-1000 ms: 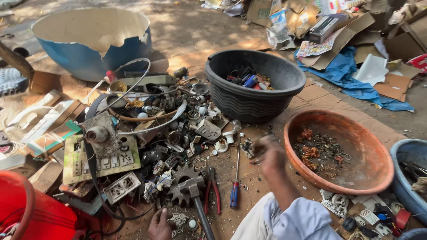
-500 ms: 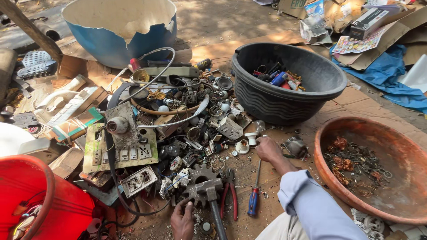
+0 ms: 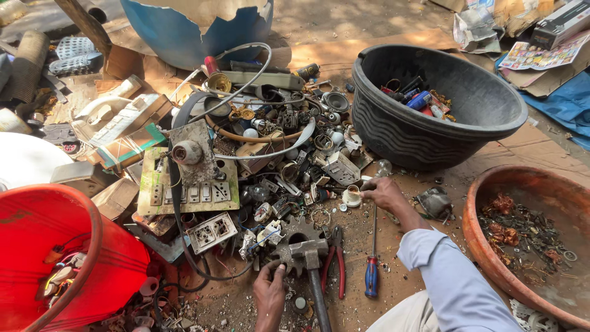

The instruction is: The person sits on the ground and uses a hammer to break apart small electronic components, such as light bulb bases and plastic casings, on a metal gear. They also use pliers to strip wires and separate parts. The debris is scattered on the ground around them.

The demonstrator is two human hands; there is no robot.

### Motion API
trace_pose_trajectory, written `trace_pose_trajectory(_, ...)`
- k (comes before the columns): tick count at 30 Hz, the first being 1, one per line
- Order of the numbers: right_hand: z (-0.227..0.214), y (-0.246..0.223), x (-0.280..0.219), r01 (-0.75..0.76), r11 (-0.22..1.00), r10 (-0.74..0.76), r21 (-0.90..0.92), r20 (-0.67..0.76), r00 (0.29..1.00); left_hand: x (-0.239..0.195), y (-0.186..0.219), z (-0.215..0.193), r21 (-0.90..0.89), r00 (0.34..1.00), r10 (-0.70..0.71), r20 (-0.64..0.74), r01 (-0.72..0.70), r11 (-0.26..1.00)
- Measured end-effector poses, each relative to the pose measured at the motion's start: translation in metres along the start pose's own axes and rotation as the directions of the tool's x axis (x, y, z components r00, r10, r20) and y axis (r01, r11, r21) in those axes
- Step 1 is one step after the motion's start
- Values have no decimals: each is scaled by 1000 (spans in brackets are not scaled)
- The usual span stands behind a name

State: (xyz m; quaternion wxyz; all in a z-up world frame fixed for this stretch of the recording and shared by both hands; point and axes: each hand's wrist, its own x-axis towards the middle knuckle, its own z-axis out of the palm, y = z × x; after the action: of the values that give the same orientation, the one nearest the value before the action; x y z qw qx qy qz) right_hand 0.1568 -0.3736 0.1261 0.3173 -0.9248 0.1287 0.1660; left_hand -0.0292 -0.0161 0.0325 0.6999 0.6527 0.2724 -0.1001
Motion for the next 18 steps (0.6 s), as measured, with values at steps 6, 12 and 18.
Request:
trace_pose_trajectory(6,9,-68,-117,409,896,-430,175,108,896,-18,26,-3,-446,950,68,306,80,891)
trace_pose_trajectory(12,80,-101,-221,790,577,-802,209,-38,596,-44,29,-8,-654,755,254,604,288,700)
trace_pose_trajectory(18,123,-95,-248,685,669,-685,289,-119,719,-34,9,-14,-624,796,219,564,237,745)
